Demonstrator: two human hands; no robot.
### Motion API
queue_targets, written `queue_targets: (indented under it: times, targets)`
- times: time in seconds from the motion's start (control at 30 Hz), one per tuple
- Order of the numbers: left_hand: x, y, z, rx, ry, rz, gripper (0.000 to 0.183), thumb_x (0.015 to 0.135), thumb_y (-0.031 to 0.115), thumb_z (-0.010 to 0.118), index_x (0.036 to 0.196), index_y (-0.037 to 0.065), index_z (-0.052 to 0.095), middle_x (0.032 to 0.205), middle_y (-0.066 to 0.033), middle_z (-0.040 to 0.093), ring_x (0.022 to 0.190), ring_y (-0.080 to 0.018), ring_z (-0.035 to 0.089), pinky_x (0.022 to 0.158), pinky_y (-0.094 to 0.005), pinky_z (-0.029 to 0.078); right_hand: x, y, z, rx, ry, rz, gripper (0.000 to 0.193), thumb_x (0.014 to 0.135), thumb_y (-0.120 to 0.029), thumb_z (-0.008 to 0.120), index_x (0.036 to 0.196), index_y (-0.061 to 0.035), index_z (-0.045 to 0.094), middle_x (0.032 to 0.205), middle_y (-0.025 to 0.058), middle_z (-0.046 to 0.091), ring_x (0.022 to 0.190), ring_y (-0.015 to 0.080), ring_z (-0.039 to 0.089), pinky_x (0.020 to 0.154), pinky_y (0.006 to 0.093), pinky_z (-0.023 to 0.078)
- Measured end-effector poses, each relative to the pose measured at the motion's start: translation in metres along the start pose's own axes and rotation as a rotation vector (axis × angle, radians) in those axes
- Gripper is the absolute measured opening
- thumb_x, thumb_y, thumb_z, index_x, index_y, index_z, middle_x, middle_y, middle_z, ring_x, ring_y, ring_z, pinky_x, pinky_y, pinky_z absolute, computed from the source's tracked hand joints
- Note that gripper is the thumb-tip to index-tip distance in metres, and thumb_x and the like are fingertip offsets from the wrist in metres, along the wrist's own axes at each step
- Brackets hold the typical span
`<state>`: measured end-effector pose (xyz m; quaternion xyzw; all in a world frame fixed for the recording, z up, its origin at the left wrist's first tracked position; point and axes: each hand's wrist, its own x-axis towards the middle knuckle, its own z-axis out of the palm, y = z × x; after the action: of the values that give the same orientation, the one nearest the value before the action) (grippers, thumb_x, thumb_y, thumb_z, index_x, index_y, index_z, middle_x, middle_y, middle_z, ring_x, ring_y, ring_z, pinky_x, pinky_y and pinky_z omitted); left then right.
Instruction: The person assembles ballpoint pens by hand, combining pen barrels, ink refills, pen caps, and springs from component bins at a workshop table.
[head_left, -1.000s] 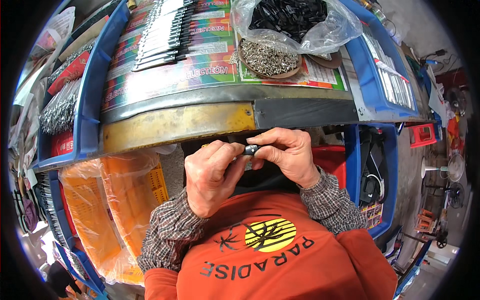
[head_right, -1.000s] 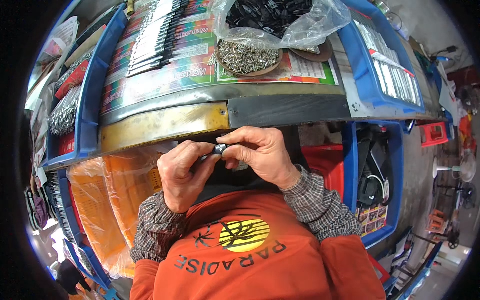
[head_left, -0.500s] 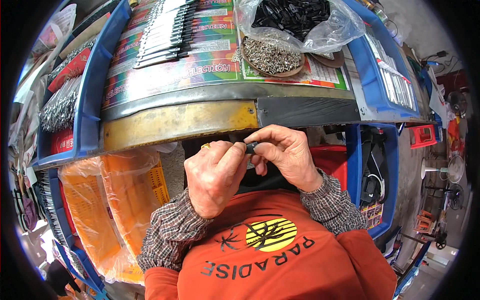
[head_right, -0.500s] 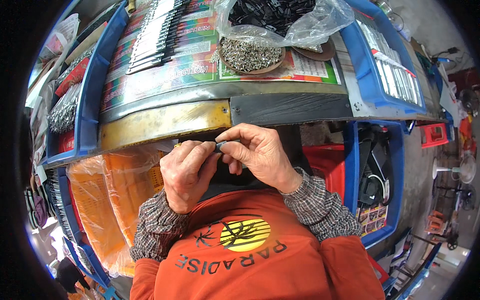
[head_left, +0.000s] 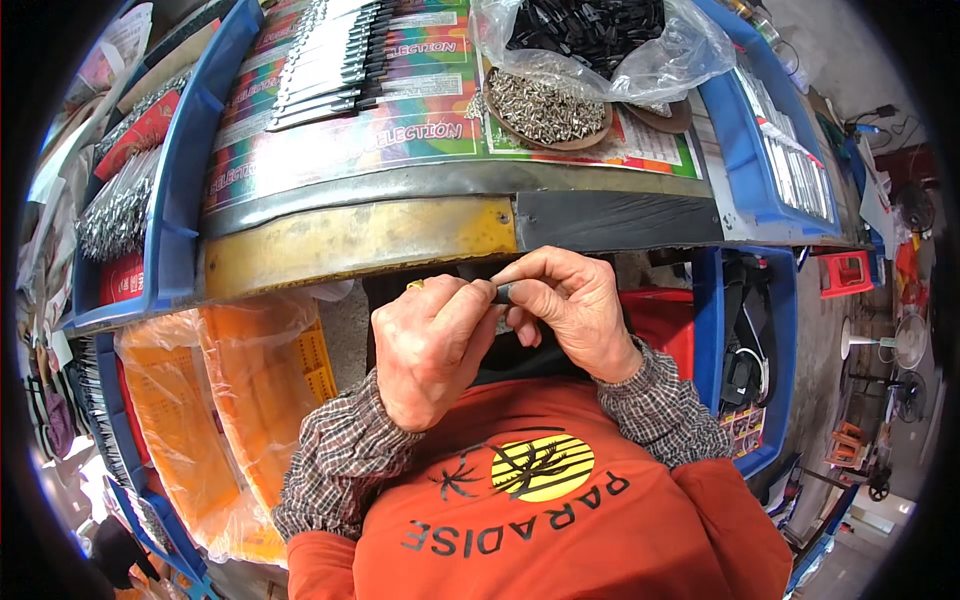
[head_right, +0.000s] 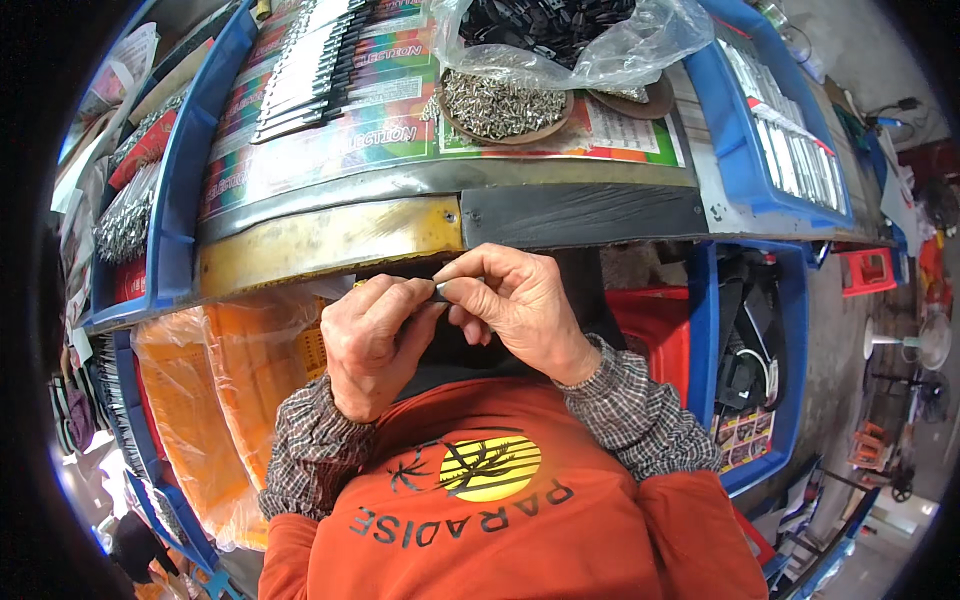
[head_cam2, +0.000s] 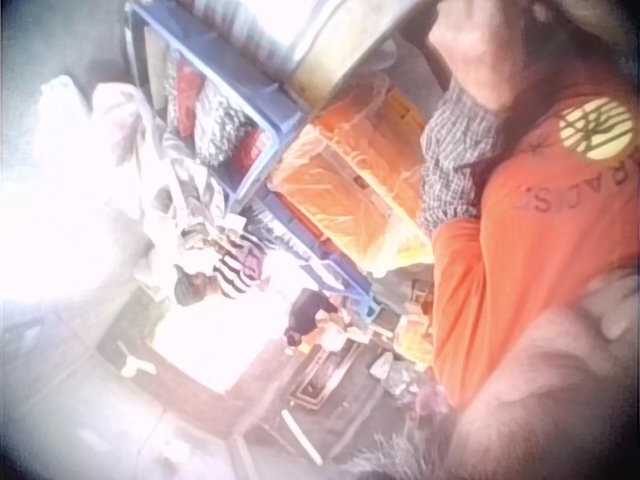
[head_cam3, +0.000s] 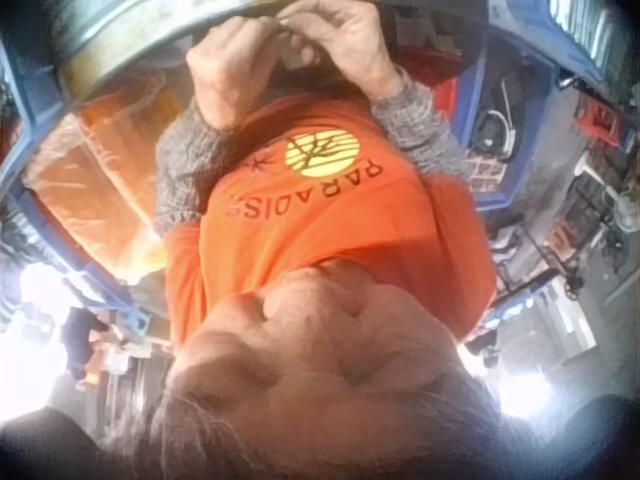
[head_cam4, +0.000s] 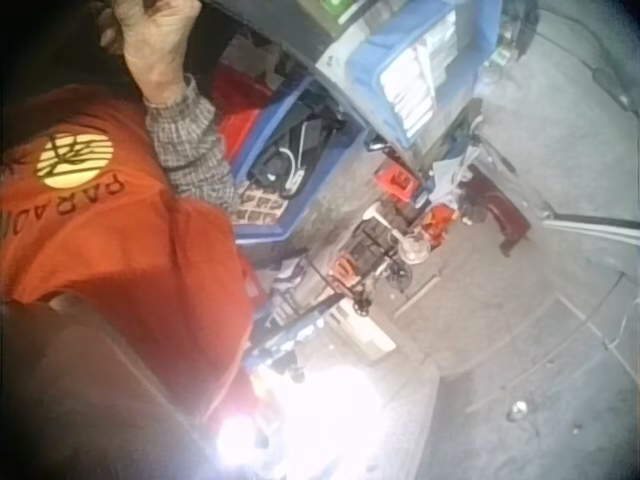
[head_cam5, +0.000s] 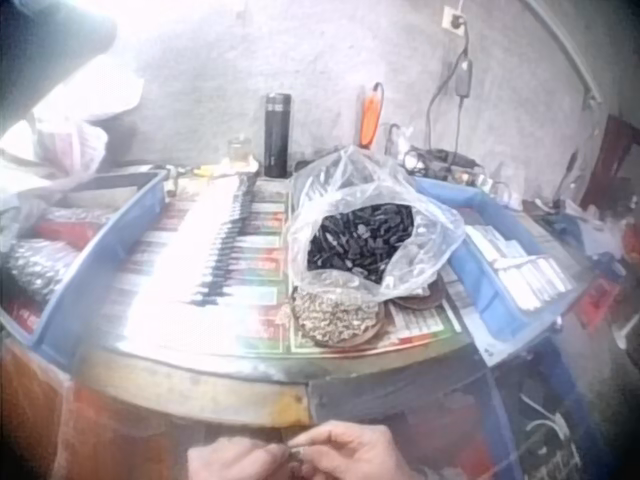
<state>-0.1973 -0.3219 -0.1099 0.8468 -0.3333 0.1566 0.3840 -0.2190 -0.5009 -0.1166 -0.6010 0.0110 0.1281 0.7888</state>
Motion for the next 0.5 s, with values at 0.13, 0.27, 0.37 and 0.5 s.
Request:
queue_targets:
  times: [0.13, 0.27, 0.37, 0.5]
  targets:
    - [-0.001, 0.001, 0.004, 0.026, 0.027, 0.019, 0.023, 0.066, 0.002, 0.072, 0.086, 0.005, 0.062, 0.071, -0.0063, 0.057, 0.061, -0.0238, 0.059, 0.053, -0.0343, 0.048, 0.0, -0.003, 0.002, -0.123, 0.027, -0.009, 0.016, 0.092, -0.013, 0.064, 0.1, 0.0003, 0.065, 0.073, 0.001, 0.063, 0.057, 0.0036, 0.056, 0.05, 0.0176, 0.045]
    - [-0.002, 0.002, 0.006, 0.04, 0.11, 0.029, 0.023, 0.066, 0.001, 0.073, 0.087, 0.005, 0.062, 0.071, -0.0066, 0.058, 0.061, -0.0239, 0.059, 0.053, -0.0344, 0.047, -0.004, 0.01, 0.01, -0.162, 0.104, -0.216, 0.016, 0.091, -0.011, 0.066, 0.101, 0.0005, 0.066, 0.074, 0.0013, 0.064, 0.058, 0.0034, 0.055, 0.051, 0.0178, 0.046]
    - [-0.002, 0.002, 0.002, -0.046, 0.05, -0.029, 0.023, 0.068, 0.001, 0.073, 0.087, 0.004, 0.062, 0.071, -0.0076, 0.058, 0.061, -0.0247, 0.059, 0.053, -0.0349, 0.047, -0.004, 0.022, 0.009, -0.195, 0.159, -0.335, 0.017, 0.09, -0.011, 0.066, 0.103, -0.0006, 0.067, 0.074, 0.0025, 0.065, 0.059, 0.0037, 0.056, 0.052, 0.0178, 0.047]
    - [-0.001, 0.001, -0.002, -0.171, -0.007, -0.104, 0.021, 0.069, 0.0, 0.073, 0.087, 0.004, 0.062, 0.069, -0.0087, 0.057, 0.059, -0.0263, 0.058, 0.053, -0.0355, 0.046, 0.0, 0.018, -0.002, -0.012, 0.032, -0.174, 0.019, 0.092, -0.016, 0.064, 0.103, -0.0005, 0.068, 0.072, 0.0038, 0.066, 0.057, 0.0054, 0.058, 0.049, 0.0177, 0.046]
